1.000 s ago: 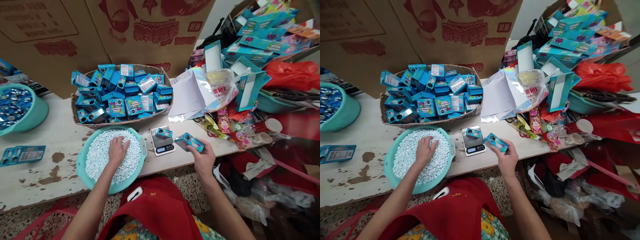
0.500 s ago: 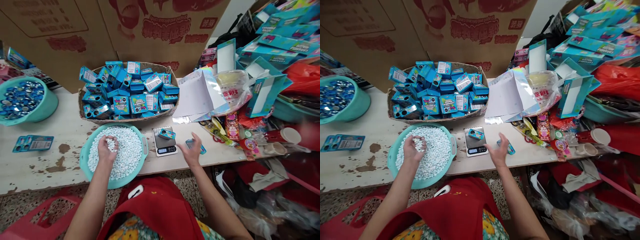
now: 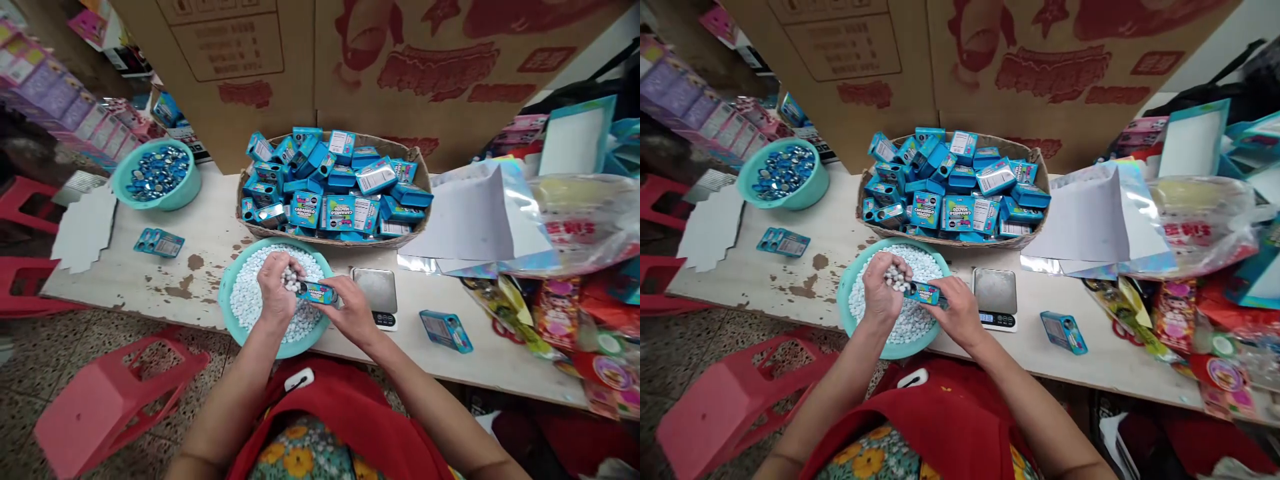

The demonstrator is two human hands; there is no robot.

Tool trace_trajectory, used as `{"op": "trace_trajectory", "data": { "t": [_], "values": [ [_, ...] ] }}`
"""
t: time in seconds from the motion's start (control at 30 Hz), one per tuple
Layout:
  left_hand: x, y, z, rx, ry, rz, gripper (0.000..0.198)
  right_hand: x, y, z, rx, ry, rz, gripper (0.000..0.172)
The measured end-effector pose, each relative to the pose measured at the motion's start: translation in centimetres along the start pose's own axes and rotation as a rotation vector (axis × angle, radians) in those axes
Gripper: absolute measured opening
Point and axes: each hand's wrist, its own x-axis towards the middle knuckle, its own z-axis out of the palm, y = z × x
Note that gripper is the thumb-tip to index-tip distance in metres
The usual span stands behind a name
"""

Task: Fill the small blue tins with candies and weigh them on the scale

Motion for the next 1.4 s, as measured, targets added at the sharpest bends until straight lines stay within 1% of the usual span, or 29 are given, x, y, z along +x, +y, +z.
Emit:
{"op": "trace_trajectory", "data": {
  "t": [0.07,0.17,0.3,0.53,0.7,0.77,0.87,0.93,1.0,1.07,1.1,1.17,1.23,1.3,1.33,1.37,1.4],
  "values": [
    [0.0,-0.3,-0.3,0.058,0.021,0.073,0.024,0.4,-0.2,1.0,0.001,-0.01,0.001,0.033],
    [0.2,-0.5,-0.8,0.099,0.061,0.106,0.029,0.7,-0.2,1.6,0.002,-0.01,0.004,0.033],
    [0.5,-0.8,-0.7,0.127,0.085,0.114,0.032,0.9,-0.1,1.5,-0.01,-0.007,0.025,0.033],
    [0.8,-1.4,0.1,0.19,0.08,0.209,0.031,1.1,0.0,1.4,-0.005,0.015,0.051,0.031],
    [1.3,-1.7,0.5,0.211,0.079,0.191,0.033,1.5,0.1,0.8,-0.017,0.007,0.079,0.031],
    [1.3,-2.1,0.3,0.268,0.094,0.199,0.031,1.6,0.2,0.6,-0.031,0.008,0.094,0.03],
    [0.7,-2.9,-0.3,0.461,0.103,0.272,0.026,1.6,0.4,0.6,-0.063,0.01,0.121,0.028],
    [0.1,-3.3,-0.7,0.622,0.045,0.326,0.024,1.7,0.4,0.8,-0.092,-0.001,0.133,0.027],
    [-0.2,-3.6,-1.0,0.805,-0.075,0.373,0.02,1.7,0.2,1.0,-0.125,-0.024,0.143,0.024],
    [-0.1,-3.6,-1.0,0.966,-0.177,0.41,0.017,1.7,0.0,1.2,-0.143,-0.051,0.139,0.022],
    [0.2,-3.6,-1.0,1.019,-0.188,0.416,0.017,1.7,-0.1,1.2,-0.138,-0.063,0.134,0.023],
    [1.2,-3.3,-1.2,1.003,-0.134,0.379,0.02,1.5,-0.1,1.0,-0.097,-0.068,0.123,0.027],
    [2.4,-3.0,-1.8,0.856,-0.038,0.264,0.025,1.1,0.1,0.4,-0.028,-0.047,0.117,0.031],
    [3.2,-2.8,-3.1,0.735,0.042,0.14,0.027,0.3,0.4,-0.6,0.058,-0.009,0.111,0.032],
    [3.3,-2.7,-4.0,0.753,0.053,0.093,0.027,-0.2,0.6,-1.2,0.103,0.013,0.111,0.032],
    [3.3,-2.7,-4.9,0.841,0.032,0.064,0.026,-0.8,0.8,-1.9,0.142,0.041,0.12,0.032],
    [3.2,-2.7,-5.8,0.982,-0.015,0.062,0.024,-1.6,1.2,-2.7,0.166,0.079,0.141,0.033]
  ]
}}
